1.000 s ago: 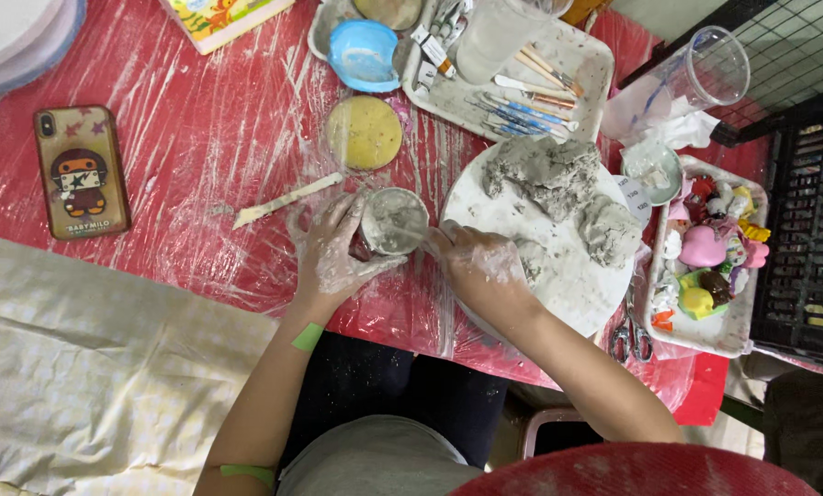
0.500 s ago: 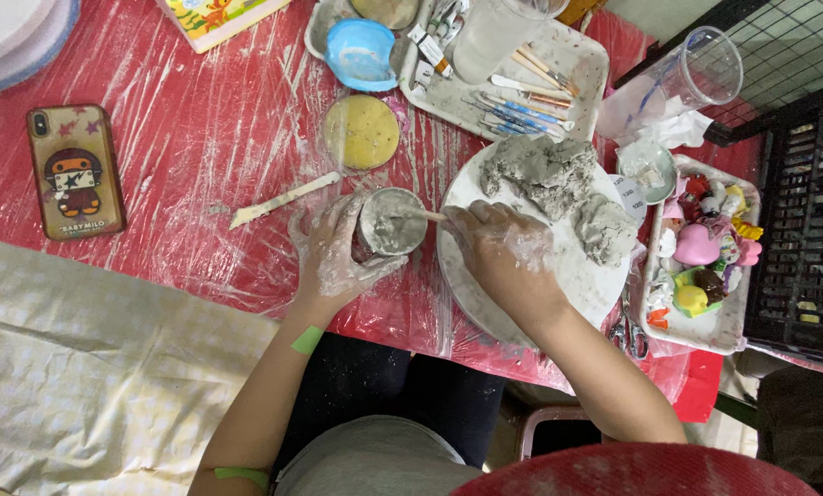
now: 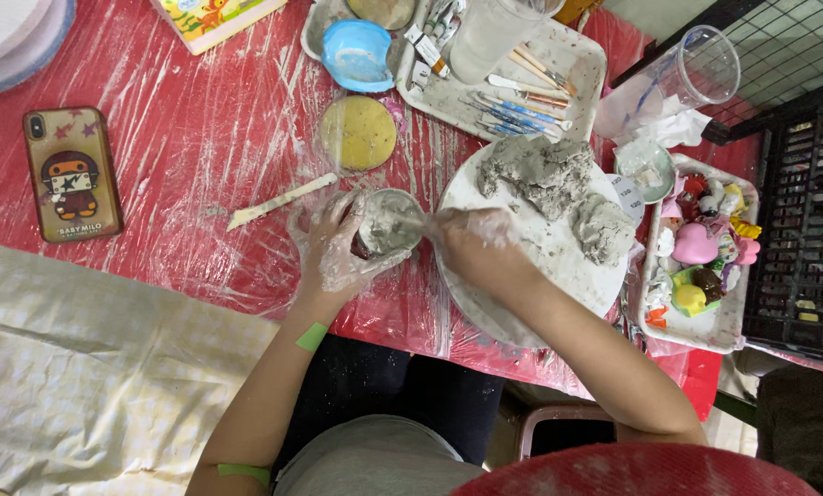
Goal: The person kneads and presses gray clay on a round turntable, folding and compressing the clay mass by hand. They occasionally dip a wooden stick into a small bowl of water and add moisture to the clay while continuing to work the mass.
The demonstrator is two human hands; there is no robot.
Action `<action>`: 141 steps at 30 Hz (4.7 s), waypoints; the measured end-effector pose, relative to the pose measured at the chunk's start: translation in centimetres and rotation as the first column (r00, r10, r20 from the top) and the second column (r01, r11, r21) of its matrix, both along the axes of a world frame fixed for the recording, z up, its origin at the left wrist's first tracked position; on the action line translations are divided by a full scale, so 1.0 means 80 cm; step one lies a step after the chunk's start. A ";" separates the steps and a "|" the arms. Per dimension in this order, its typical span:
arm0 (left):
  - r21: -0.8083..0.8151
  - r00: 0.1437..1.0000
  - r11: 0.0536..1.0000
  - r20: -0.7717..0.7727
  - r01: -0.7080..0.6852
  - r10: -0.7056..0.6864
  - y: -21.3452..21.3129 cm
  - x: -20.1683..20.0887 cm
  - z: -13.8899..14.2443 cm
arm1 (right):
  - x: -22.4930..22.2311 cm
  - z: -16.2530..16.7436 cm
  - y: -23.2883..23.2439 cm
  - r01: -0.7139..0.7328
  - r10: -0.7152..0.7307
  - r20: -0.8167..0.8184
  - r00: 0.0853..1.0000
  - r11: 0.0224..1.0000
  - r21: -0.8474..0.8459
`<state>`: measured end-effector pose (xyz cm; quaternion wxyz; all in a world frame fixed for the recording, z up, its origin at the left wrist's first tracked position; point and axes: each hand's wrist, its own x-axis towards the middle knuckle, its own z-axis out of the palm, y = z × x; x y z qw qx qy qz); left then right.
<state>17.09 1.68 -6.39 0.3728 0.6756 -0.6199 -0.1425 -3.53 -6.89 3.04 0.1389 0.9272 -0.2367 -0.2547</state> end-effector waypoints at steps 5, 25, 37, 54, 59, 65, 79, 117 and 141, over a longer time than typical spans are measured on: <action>-0.002 1.000 1.000 -0.009 0.010 -0.010 0.000 0.001 -0.002 | 0.001 -0.003 0.010 0.299 -0.568 0.359 0.740 0.757 0.581; -0.093 0.999 0.996 -0.043 0.004 -0.008 -0.005 0.000 0.002 | 0.006 0.021 0.001 0.422 -0.861 0.263 0.434 0.453 0.785; -0.073 0.990 0.997 -0.135 0.020 -0.030 -0.001 0.001 0.021 | -0.041 0.028 -0.032 0.253 -0.833 0.343 0.434 0.478 0.841; -0.180 0.887 0.874 -0.009 0.452 -0.461 0.006 -0.132 0.081 | -0.247 -0.039 0.131 0.428 -0.799 0.593 -0.101 0.503 0.751; -0.234 0.869 0.840 0.054 0.490 -0.492 -0.004 -0.155 0.068 | -0.225 -0.034 0.132 0.511 -0.802 0.593 -0.072 0.481 0.713; -0.268 0.753 0.774 -0.201 0.573 -0.627 -0.009 -0.161 0.054 | -0.201 -0.016 0.144 0.534 -0.666 0.746 0.022 0.639 0.554; -0.170 0.840 0.827 0.009 0.536 -0.542 -0.004 -0.149 0.064 | -0.275 -0.071 0.169 0.575 -0.695 0.657 -0.293 0.421 0.701; -0.076 0.997 0.995 -0.026 0.068 -0.070 -0.012 0.008 0.010 | 0.005 0.020 0.009 -0.036 -0.040 0.671 0.741 0.994 0.099; -0.096 0.960 0.986 -0.235 0.133 -0.152 -0.018 0.002 0.000 | 0.032 -0.015 -0.024 -0.046 -0.119 0.554 0.824 0.961 0.274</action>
